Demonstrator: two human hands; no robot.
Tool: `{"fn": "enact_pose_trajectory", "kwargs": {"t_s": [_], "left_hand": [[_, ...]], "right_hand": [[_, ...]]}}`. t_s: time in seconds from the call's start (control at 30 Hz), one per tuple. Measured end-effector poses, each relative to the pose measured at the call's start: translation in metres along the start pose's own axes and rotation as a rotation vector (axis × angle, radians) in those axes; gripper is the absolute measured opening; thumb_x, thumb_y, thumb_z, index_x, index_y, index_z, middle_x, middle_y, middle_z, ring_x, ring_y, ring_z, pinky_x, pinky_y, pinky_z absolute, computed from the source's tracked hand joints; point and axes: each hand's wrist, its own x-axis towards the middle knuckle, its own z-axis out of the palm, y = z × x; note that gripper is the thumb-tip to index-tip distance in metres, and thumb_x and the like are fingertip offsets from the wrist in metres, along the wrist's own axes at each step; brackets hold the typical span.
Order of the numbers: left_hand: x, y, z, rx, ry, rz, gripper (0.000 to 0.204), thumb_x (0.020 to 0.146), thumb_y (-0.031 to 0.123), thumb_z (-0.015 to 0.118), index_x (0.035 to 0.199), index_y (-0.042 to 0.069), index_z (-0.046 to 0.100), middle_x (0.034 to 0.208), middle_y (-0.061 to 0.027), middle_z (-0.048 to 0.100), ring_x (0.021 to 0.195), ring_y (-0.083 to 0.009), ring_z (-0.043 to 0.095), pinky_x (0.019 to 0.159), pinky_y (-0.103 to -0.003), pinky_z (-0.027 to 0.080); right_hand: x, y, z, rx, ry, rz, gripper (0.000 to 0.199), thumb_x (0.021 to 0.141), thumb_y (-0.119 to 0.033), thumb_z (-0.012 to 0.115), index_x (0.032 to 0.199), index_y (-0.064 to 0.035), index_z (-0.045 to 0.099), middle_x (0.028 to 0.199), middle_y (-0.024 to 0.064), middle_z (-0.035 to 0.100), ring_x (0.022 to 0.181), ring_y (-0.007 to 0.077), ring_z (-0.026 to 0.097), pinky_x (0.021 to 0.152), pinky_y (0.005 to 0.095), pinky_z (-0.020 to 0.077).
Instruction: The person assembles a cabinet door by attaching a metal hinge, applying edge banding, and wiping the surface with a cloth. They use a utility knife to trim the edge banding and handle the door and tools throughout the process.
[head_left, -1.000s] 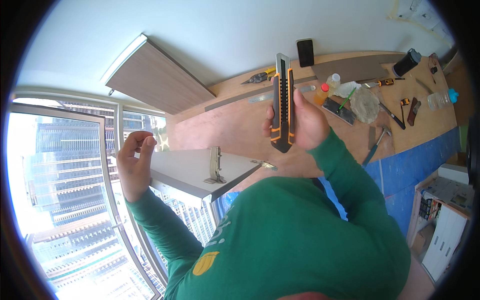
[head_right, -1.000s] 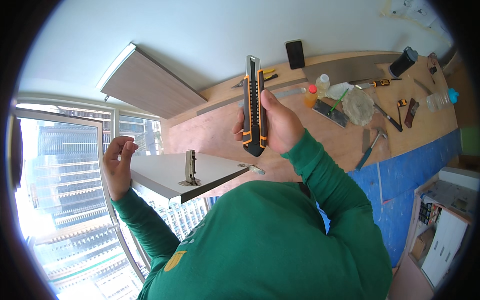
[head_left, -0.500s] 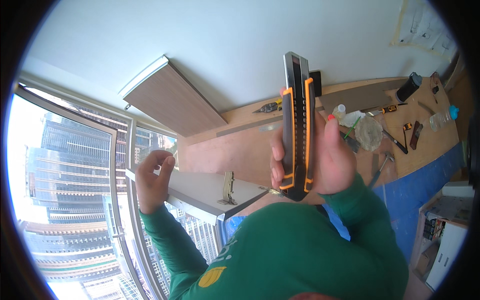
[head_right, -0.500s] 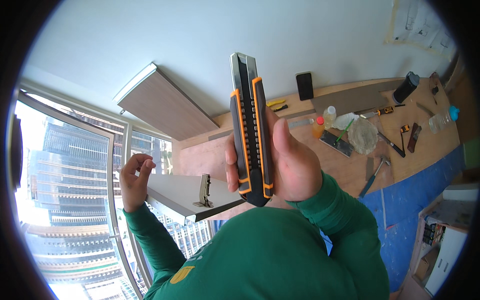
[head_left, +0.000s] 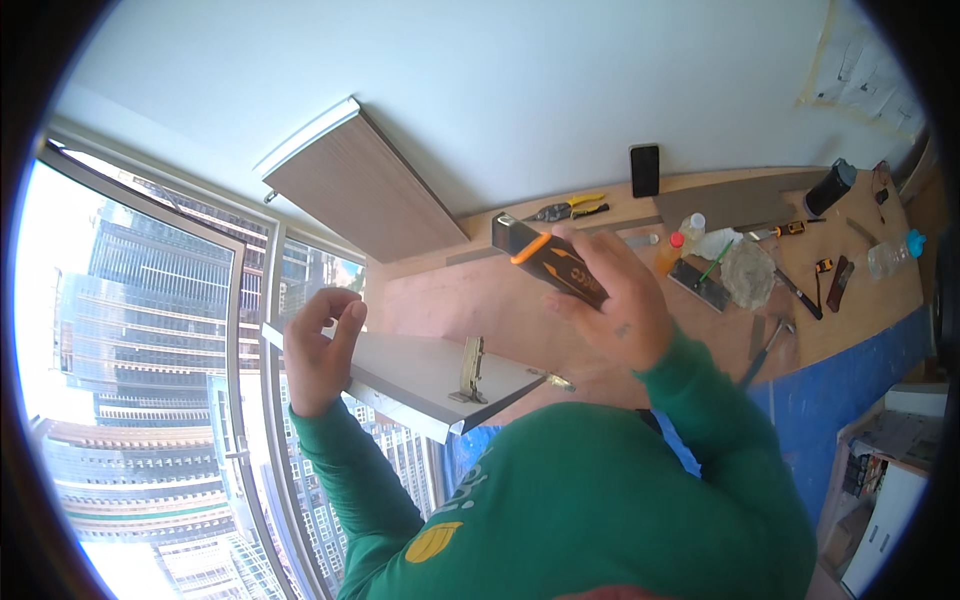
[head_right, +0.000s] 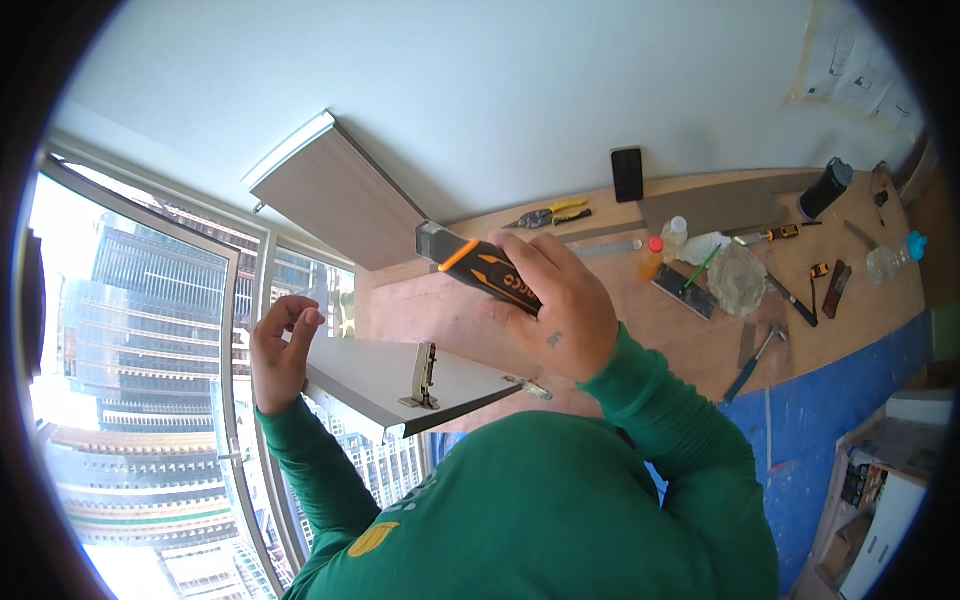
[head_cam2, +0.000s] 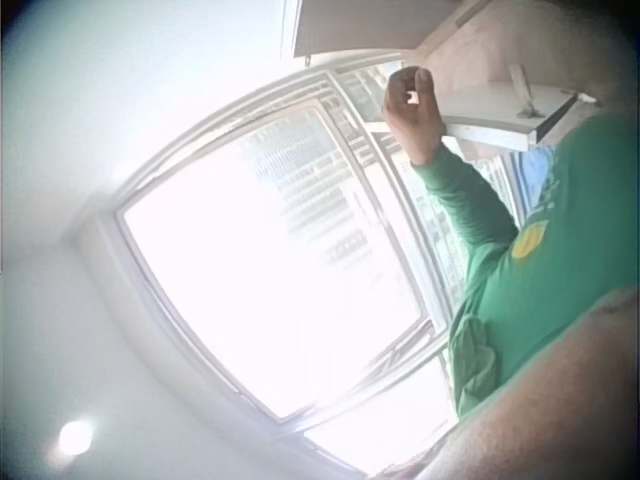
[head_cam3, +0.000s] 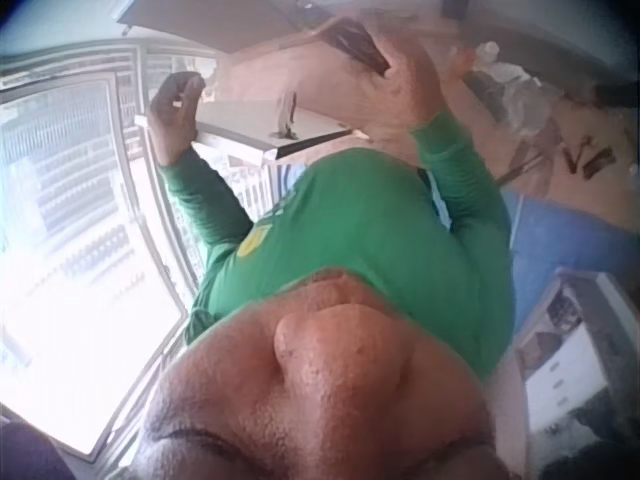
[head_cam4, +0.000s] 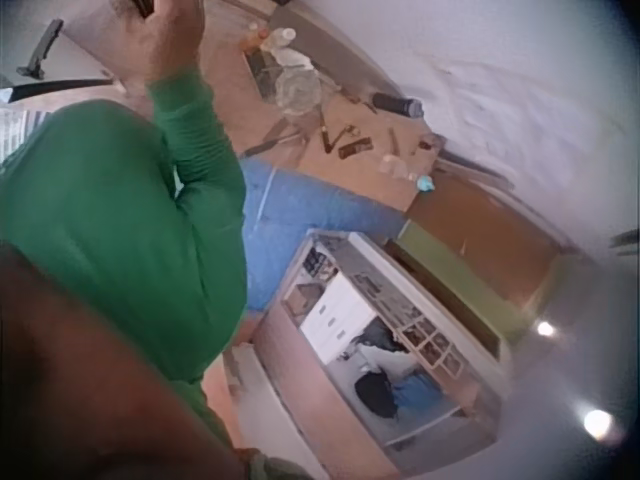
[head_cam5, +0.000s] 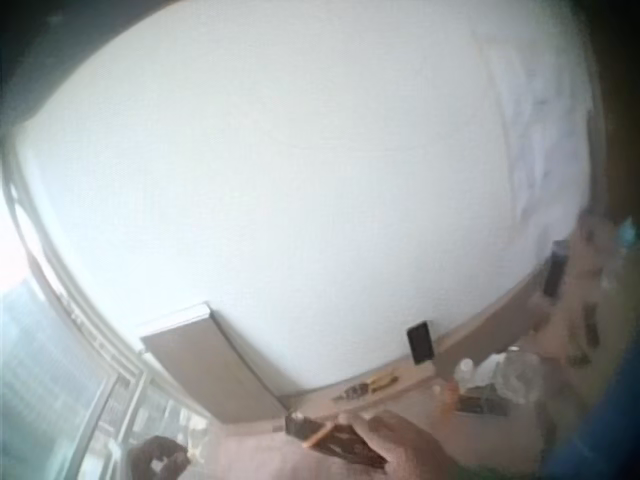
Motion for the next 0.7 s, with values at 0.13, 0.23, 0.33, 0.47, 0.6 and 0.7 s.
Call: {"fn": "enact_pose_trajectory", "kwargs": {"t_s": [0.13,0.23,0.33,0.47,0.6,0.7], "left_hand": [[-0.006,-0.003,-0.003,0.046,-0.003,-0.024,0.015,0.094,0.015,0.069,0.098,0.001,0.070,0.083,-0.0091,0.072,0.079,-0.0176,0.066,0.079,-0.032,0.050],[-0.009,-0.004,-0.004,0.024,-0.021,-0.021,0.016,0.094,0.016,0.069,0.099,0.001,0.070,0.087,-0.0076,0.072,0.083,-0.0164,0.065,0.080,-0.032,0.049],[-0.009,-0.006,-0.002,0.005,-0.015,-0.025,0.017,0.094,0.016,0.069,0.099,0.000,0.070,0.087,-0.0067,0.070,0.081,-0.0155,0.061,0.079,-0.032,0.048],[-0.010,-0.006,0.001,0.012,-0.011,-0.031,0.017,0.094,0.016,0.068,0.099,0.000,0.070,0.085,-0.0066,0.069,0.078,-0.0153,0.058,0.076,-0.032,0.048],[-0.006,-0.002,0.002,-0.013,-0.035,-0.038,0.018,0.094,0.017,0.068,0.099,-0.001,0.070,0.085,-0.0083,0.071,0.080,-0.0160,0.063,0.078,-0.031,0.049],[0.001,-0.001,-0.001,0.024,-0.027,0.002,0.017,0.094,0.016,0.068,0.097,-0.001,0.071,0.083,-0.0096,0.072,0.078,-0.0169,0.065,0.078,-0.033,0.051]], "right_hand": [[-0.009,0.026,0.008,-0.174,-0.055,0.015,0.067,0.084,-0.012,0.081,0.143,-0.0017,0.053,0.115,0.0156,0.063,0.098,0.0310,0.064,0.084,0.0365,0.0539],[-0.017,0.048,0.009,-0.189,-0.088,0.046,0.070,0.087,-0.010,0.077,0.150,-0.0041,0.047,0.124,0.0166,0.062,0.104,0.0310,0.066,0.088,0.0349,0.0543],[-0.031,0.071,0.014,-0.156,-0.051,0.057,0.071,0.090,-0.009,0.074,0.154,-0.0047,0.042,0.129,0.0182,0.062,0.109,0.0331,0.065,0.092,0.0352,0.0534],[-0.048,0.087,0.017,-0.039,-0.123,0.241,0.073,0.093,-0.009,0.071,0.157,-0.0039,0.037,0.135,0.0202,0.060,0.114,0.0357,0.064,0.097,0.0363,0.0512],[-0.039,0.068,0.021,0.046,-0.093,0.149,0.070,0.092,-0.013,0.075,0.152,-0.0005,0.041,0.126,0.0195,0.063,0.109,0.0321,0.066,0.095,0.0368,0.0519],[-0.008,0.034,0.031,0.145,-0.073,0.062,0.067,0.090,-0.017,0.078,0.145,0.0018,0.045,0.117,0.0176,0.065,0.101,0.0297,0.067,0.089,0.0368,0.0543]]}}
